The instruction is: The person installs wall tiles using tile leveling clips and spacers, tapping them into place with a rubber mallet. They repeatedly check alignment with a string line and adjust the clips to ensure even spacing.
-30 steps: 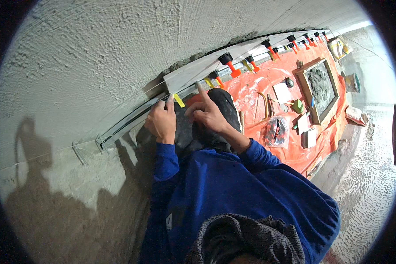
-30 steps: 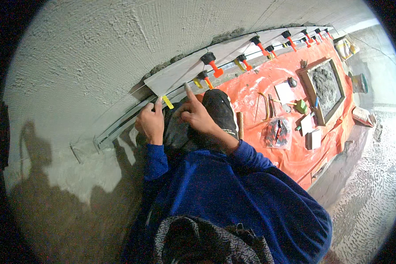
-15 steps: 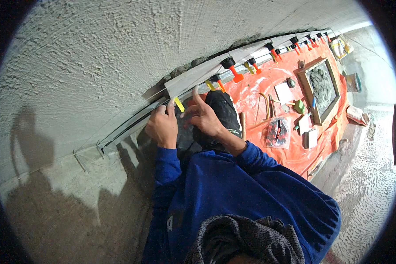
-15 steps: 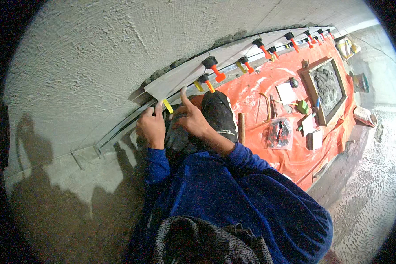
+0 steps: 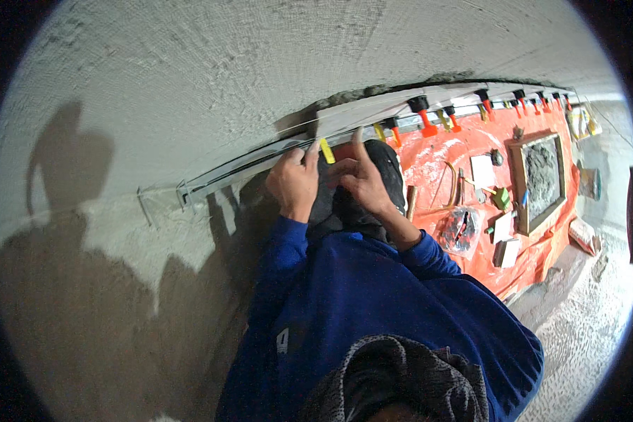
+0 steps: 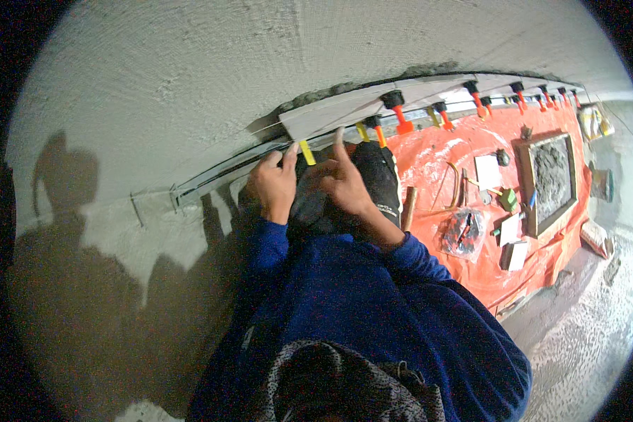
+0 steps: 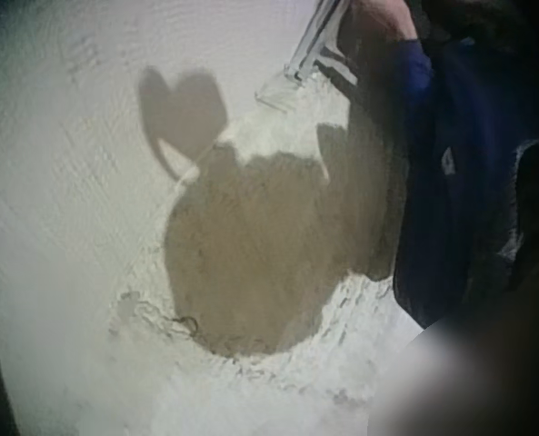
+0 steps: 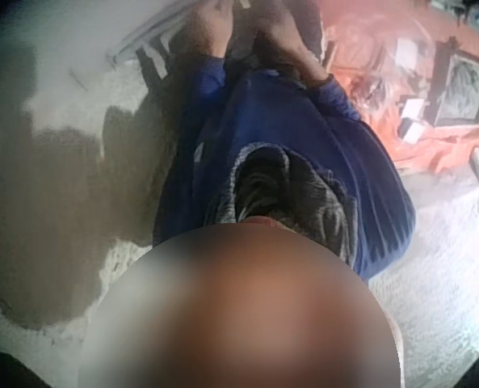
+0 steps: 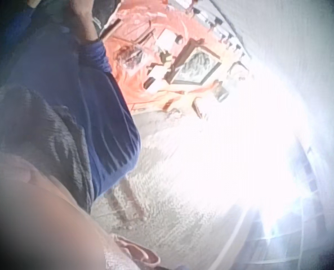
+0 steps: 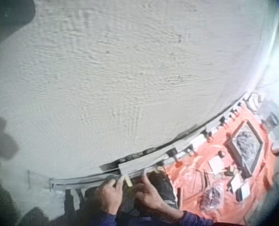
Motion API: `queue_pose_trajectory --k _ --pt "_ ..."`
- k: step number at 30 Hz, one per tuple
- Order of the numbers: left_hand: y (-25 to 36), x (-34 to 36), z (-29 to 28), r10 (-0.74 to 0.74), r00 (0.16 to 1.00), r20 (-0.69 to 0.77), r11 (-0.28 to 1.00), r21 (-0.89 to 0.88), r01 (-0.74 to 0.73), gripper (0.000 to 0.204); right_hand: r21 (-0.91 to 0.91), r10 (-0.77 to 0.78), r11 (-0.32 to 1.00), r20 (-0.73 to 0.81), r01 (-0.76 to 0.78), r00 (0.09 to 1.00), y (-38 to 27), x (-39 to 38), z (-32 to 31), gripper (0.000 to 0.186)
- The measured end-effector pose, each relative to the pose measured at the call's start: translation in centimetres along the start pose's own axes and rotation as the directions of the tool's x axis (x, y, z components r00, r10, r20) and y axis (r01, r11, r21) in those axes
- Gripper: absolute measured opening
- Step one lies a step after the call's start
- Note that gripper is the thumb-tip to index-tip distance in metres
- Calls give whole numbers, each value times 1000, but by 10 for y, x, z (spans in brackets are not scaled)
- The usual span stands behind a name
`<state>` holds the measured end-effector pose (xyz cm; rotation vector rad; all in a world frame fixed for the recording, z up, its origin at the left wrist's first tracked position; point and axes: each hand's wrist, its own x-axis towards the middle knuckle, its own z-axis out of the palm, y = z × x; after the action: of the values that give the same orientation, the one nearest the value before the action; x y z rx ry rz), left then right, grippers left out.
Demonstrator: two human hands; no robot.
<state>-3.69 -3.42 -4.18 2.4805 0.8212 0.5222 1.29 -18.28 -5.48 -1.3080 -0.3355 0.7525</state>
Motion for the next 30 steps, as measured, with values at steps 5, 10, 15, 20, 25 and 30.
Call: queue_pose_trajectory --k 5,10,15,20,25,30 --pt "1 0 5 -61 998 -26 997 -49 59 46 -233 -64 971 -74 45 995 4 -5 -4 95" --pt "3 0 3 -22 998 -57 999 -47 19 43 -310 -74 949 -60 52 995 -1 -8 3 91" --pt "6 -1 3 -27 999 -17 1000 3 27 39 -311 -26 951 -78 0 997 -2 -5 5 91" --pt "2 -1 10 -50 999 8 999 -18 50 37 -295 -46 955 -82 20 996 2 -3 9 90" --pt "-11 -6 5 42 999 1 984 -174 -41 34 -308 -102 948 -50 82 993 4 -6 1 84" --pt "-57 -38 -24 -109 958 -265 895 -446 -22 18 -567 -225 808 -46 160 973 30 -35 -29 66"
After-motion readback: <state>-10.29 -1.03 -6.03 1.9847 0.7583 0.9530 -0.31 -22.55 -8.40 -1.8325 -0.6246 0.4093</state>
